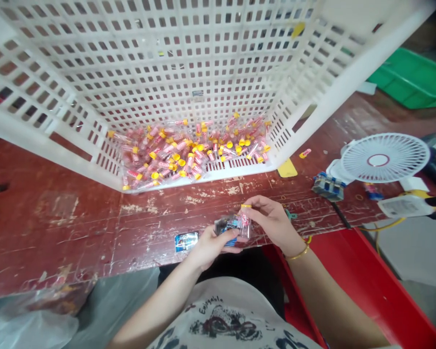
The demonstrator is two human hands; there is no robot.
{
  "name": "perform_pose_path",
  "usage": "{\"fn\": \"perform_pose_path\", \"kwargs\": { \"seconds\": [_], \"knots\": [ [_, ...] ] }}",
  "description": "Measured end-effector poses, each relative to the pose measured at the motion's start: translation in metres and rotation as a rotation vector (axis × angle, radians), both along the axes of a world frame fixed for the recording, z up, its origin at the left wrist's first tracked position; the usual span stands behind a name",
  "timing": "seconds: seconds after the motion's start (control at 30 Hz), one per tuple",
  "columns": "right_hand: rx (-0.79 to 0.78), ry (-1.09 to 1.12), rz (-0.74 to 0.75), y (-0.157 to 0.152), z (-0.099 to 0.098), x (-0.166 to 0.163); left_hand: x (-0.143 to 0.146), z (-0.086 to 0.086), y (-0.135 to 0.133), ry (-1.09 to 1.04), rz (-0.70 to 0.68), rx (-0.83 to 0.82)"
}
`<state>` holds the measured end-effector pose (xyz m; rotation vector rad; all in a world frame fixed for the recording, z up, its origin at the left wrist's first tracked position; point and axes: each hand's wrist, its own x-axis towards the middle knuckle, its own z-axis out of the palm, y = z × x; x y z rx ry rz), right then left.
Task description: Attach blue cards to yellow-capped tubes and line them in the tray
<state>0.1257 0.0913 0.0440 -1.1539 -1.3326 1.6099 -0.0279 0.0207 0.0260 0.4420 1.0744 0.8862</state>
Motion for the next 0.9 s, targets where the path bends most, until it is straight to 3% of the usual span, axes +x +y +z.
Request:
{"fn": "perform_pose_path", "kwargs": {
  "seconds": [0.13,0.23,0.4,0.6,0.7,0.9],
  "knots": [
    [0.0,-0.043,0.09,0.0,0.001,0.003,-0.002,-0.001,0.0,0.047,-0.039,-0.006],
    [0.054,-0.03,0.024,-0.001,0.002,0.005,-0.004,-0.005,-0.001,0.081,-0.051,0.051],
    [0.352,-0.004,-0.183,-0.004,0.007,0.012,-0.004,-0.009,-0.002,-0.011,0.088,0.041],
    [0.598,-0.131,-0.134,-0.006,0.017,0.013,-0.003,-0.007,-0.001,0.011,0.13,0.056],
    [0.57,-0.151,-0.074,-0.003,0.017,0.009,-0.003,-0.006,0.0,0.017,0.124,0.047],
    [0.221,-0.09,-0.046,0.006,0.0,0.004,0.002,-0.005,0.0,0.043,0.15,-0.009]
  ]
}}
